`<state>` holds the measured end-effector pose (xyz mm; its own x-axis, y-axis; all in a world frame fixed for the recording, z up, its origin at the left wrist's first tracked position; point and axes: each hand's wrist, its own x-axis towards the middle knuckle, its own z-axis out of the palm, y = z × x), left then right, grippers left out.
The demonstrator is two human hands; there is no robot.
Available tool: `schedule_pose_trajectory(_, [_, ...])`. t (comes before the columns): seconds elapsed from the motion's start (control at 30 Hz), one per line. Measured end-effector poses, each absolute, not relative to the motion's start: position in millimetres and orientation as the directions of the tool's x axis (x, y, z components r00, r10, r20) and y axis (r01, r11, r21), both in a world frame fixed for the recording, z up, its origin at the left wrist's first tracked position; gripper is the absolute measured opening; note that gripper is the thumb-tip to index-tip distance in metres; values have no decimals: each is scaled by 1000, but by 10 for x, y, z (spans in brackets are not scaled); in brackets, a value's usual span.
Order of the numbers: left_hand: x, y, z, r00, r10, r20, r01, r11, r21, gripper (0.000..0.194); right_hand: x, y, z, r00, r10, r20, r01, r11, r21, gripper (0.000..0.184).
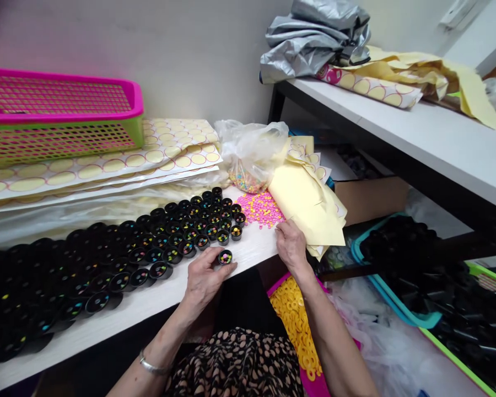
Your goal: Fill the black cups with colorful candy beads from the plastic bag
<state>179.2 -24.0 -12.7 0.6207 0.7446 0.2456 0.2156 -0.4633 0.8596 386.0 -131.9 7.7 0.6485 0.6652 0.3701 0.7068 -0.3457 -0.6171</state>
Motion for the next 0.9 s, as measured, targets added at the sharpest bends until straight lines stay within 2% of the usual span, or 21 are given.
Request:
schedule_pose_trajectory(0.23, [1794, -243, -76, 624, 744, 237, 219, -458, 862, 23, 3750, -1150, 22, 597, 754, 274, 759, -421, -497, 19])
schedule_pose_trajectory(0.47, [1794, -251, -74, 617, 748, 243, 221, -461, 859, 22, 3652, -932, 60, 677, 718, 160, 720, -603, -344, 17])
schedule_pose_trajectory(0.77, [1802, -247, -78, 627, 740, 243, 231, -474, 850, 20, 3676, -902, 90, 648, 753, 112, 752, -611, -246, 21])
schedule_pose_trajectory(0.9, [1796, -251, -77, 632, 740, 232, 238, -470, 850, 21, 3661, -979, 108, 573, 819, 28, 789, -542, -290, 15])
